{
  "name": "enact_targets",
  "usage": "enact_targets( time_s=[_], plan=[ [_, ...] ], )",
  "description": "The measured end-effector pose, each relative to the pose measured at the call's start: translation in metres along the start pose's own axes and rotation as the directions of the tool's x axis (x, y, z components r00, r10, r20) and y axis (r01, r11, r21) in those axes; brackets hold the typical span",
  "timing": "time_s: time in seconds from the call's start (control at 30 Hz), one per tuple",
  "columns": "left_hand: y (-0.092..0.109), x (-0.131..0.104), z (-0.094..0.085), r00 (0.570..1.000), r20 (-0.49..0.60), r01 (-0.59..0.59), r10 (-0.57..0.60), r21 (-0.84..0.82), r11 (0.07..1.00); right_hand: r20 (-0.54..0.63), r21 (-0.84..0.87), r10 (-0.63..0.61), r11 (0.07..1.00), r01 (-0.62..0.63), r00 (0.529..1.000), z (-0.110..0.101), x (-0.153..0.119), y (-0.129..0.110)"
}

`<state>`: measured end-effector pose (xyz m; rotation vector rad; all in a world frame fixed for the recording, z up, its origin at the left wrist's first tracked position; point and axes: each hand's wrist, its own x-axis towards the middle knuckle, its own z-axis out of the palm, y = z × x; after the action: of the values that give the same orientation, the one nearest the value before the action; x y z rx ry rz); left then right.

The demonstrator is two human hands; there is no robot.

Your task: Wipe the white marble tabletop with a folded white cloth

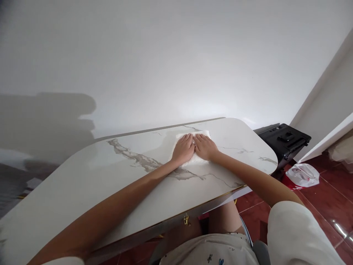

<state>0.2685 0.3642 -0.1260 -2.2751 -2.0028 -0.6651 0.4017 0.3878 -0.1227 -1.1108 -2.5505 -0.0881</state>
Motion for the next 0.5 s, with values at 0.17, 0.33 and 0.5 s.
enact_targets(
  time_s=[0.17,0.33,0.5],
  plan=[
    [0.008,-0.048,-0.014,1.0,0.008,0.018,-0.018,-0.029,0.999,-0.023,-0.005,-0.053,0.999,0.053,0.998,-0.011,-0.035,-0.032],
    [0.017,-0.098,-0.028,0.998,0.023,0.063,-0.061,-0.097,0.993,-0.063,0.055,-0.112,0.992,0.116,0.992,-0.021,-0.074,-0.059],
    [0.043,-0.135,-0.034,0.992,0.044,0.124,-0.117,-0.19,0.974,-0.052,0.12,-0.15,0.981,0.155,0.987,-0.035,-0.114,-0.063]
  ],
)
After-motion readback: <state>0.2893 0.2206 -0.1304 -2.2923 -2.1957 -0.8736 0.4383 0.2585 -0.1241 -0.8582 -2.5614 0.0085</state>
